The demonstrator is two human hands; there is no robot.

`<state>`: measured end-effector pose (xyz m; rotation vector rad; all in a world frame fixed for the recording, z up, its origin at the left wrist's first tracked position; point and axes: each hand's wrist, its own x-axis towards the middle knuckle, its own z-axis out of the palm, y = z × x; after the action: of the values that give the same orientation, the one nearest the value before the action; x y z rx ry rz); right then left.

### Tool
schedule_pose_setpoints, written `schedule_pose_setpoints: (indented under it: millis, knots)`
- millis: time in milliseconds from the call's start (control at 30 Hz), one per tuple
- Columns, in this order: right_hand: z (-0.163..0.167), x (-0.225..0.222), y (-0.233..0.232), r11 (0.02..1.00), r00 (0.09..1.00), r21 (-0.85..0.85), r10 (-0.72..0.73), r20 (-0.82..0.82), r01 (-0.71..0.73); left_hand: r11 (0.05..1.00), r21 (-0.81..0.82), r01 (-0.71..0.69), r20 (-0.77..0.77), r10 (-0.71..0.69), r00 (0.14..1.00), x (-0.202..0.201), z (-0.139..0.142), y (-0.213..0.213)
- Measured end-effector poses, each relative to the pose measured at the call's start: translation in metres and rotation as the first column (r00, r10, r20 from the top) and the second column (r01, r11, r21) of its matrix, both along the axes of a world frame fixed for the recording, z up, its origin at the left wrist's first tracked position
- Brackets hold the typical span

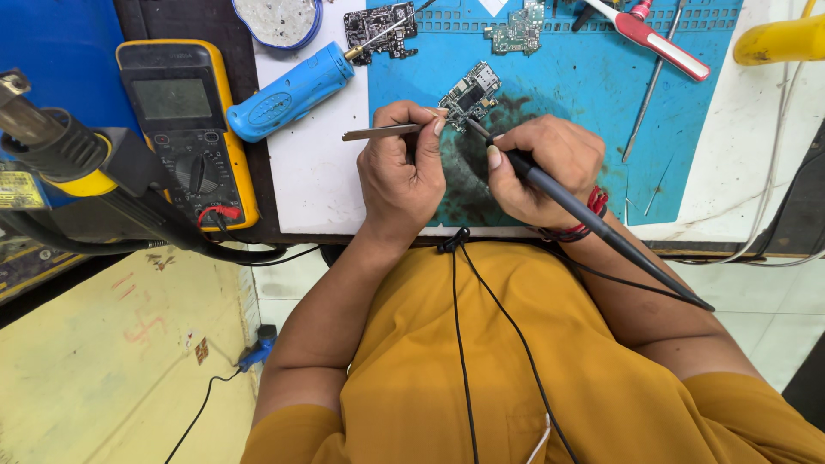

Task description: The person holds a small circuit board on a repair bench and works on it with a soldering iron in one hand and tweezers in the other, touching components on the board and repositioning it as they solder. Other boards, a multimeter, and hand tools sit on the work mat around them.

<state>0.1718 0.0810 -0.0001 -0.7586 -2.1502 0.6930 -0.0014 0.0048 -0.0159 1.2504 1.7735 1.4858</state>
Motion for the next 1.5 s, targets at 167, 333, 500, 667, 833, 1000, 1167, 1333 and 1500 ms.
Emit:
schedule_pose_setpoints:
  millis: [167,333,500,667,833,1000,1167,1333,1500]
  knots:
    - [-0.0005,0.0003,0.0007,1.0,1.0,-0.004,0.005,-0.009,-0.006,1.0,-0.018,-0.002,-0.005,0.001,1.0,-0.0002,0.0001,-0.0003]
    - [-0.0006,0.001,0.0007,1.0,1.0,-0.003,0.003,-0.011,-0.003,1.0,-0.011,0.003,-0.016,-0.004,1.0,0.0004,-0.0002,0.0004]
    - [-0.0006,0.0002,0.0009,1.0,1.0,-0.004,0.013,-0.015,-0.013,1.0,0.003,0.004,-0.013,-0.004,1.0,-0.0003,0.0001,0.0003]
    - [0.0,0.0001,0.0005,1.0,1.0,-0.009,0.009,-0.003,-0.009,1.0,-0.009,0.001,-0.012,-0.001,1.0,-0.0003,0.0008,0.0001]
    - [0.0005,-0.0002,0.0007,1.0,1.0,-0.009,0.009,-0.003,-0.009,1.0,-0.005,0.007,-0.01,-0.007,1.0,-0.0007,0.0005,0.0007]
    - [0.0007,0.0005,0.0017,1.0,1.0,-0.007,0.021,-0.008,-0.021,1.0,-0.01,0.001,0.007,-0.001,1.0,0.0003,0.0,0.0005]
    - [0.0007,-0.0002,0.0013,1.0,1.0,-0.007,0.024,-0.003,-0.024,1.0,0.003,0.002,-0.008,-0.002,1.0,-0.0001,0.0,0.0003]
    - [0.0008,-0.0002,0.0012,1.0,1.0,-0.011,0.029,-0.005,-0.029,1.0,-0.003,-0.001,-0.002,0.001,1.0,-0.0003,0.0,0.0003]
    - [0.0014,-0.0004,0.0013,1.0,1.0,-0.008,0.03,-0.008,-0.03,1.0,-0.006,-0.002,-0.008,0.002,1.0,-0.0002,-0.0003,0.0002]
